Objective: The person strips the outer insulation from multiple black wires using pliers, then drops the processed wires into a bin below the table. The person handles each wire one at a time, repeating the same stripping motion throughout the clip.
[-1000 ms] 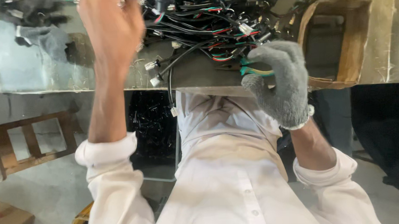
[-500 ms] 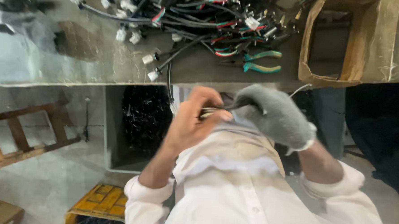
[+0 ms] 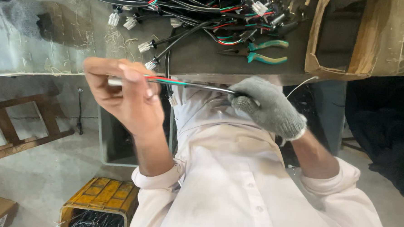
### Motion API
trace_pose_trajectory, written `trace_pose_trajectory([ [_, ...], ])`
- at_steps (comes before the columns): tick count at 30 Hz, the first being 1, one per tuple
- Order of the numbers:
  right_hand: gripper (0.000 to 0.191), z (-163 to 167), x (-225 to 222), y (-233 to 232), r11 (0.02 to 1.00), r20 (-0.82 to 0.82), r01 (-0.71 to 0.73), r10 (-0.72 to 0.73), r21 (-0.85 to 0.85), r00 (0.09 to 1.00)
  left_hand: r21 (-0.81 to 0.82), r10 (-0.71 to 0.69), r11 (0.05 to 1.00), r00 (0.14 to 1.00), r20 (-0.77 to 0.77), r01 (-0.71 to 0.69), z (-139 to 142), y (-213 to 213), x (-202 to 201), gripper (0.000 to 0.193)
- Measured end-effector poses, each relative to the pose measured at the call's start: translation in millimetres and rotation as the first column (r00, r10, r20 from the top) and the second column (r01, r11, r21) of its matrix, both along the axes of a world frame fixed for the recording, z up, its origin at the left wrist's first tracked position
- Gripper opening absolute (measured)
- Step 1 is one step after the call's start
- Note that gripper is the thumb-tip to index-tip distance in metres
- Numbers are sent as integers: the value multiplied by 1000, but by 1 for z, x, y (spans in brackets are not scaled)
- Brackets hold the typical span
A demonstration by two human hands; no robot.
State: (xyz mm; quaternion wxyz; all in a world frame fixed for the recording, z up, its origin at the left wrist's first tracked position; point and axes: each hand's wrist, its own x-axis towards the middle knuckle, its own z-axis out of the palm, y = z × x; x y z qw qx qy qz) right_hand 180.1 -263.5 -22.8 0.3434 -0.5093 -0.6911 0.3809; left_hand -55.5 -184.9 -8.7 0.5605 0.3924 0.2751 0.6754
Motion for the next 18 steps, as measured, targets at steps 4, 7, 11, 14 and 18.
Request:
trace_pose_trajectory([
  [4,28,-11,-8,-6,891,-415,165,-352,-423,839,-250,-389,872,905,171,422,-28,-6,10,50],
  [7,31,-15,-7,-13,830,-734,-25,-478,-557,482,-63,-391,817,470,-791,573,-63,-37,23,37],
  [11,19,-18,-3,-19,878,-512,176,-411,-446,754,-423,-651,756,638,-412,499,-93,-72,22,38],
  [14,22,-20,-6,-19,939,-118,313,-330,-143,937,-398,-591,801,691,-415,447,-97,-81,23,39],
  [18,33,-22,-10,-14,951,31,308,-309,32,951,-355,-590,807,682,-433,472,-96,-78,29,36],
])
